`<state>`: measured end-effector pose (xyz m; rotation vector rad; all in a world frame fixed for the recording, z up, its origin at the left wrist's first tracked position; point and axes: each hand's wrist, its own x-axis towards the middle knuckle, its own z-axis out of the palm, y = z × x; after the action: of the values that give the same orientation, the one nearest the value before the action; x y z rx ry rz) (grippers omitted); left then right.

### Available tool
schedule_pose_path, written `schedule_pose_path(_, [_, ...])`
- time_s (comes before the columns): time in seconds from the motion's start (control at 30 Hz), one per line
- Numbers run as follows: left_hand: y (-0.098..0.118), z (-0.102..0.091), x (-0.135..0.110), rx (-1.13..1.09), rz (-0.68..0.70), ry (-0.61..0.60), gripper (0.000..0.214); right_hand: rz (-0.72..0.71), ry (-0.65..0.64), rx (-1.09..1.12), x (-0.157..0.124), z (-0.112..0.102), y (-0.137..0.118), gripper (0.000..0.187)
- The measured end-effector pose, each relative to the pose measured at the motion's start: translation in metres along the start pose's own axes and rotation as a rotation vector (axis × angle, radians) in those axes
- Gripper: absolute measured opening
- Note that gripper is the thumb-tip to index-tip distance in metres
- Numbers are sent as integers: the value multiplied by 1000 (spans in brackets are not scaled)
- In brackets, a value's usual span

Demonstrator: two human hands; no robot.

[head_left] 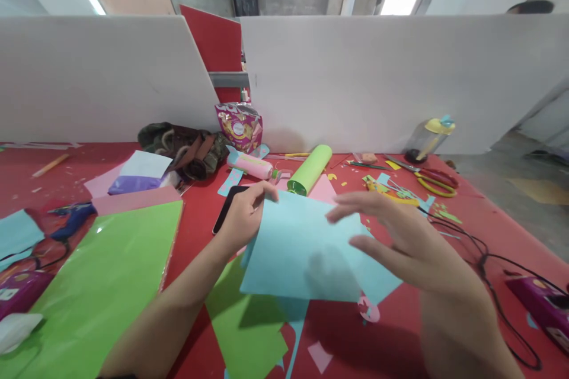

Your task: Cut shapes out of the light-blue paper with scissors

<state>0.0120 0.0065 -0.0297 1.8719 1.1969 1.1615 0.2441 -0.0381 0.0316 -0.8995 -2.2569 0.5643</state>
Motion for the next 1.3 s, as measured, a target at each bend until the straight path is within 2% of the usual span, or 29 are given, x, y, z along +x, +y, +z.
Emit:
schedule_pose_path(0.03, [2,0,-1,22,54,-25,16,26,64,-115,3,4,3,30])
schedule_pose_path(0.1, [7,1,-3,49,189,-77,22,48,108,-235,7,15,9,32])
schedule_pose_path(0.23, [16,8,-11,117,465,-97,30,13,26,-144,14,38,9,38])
schedule_pose_path(0.3, [19,11,-15,202,542,-93,33,26,62,-176,15,44,6,33])
schedule_pose_path(0.43, [27,9,-20,265,559,-109,34,-15,94,-269,15,47,5,30])
schedule_pose_path(0.57, [34,8,-23,293,570,-138,25,-81,85,-347,13,47,5,40])
schedule_pose_path(0.73, [30,17,-27,384,609,33,16,-130,58,-393,14,50,2,50])
schedule_pose_path(0.83, [26,14,-26,487,568,233,14,-62,49,-431,14,45,4,52])
schedule_pose_path(0.93, [23,2,-22,575,428,470,10,28,40,-440,13,33,9,54])
schedule_pose_path(1.07, [16,-18,-16,565,301,632,7,68,20,-441,7,11,16,47])
schedule_pose_path(1.17, [12,-30,-12,515,228,694,9,162,11,-492,-1,-6,20,38])
schedule_pose_path(1.3, [10,-35,-7,370,-3,531,12,293,155,-609,-7,-18,20,33])
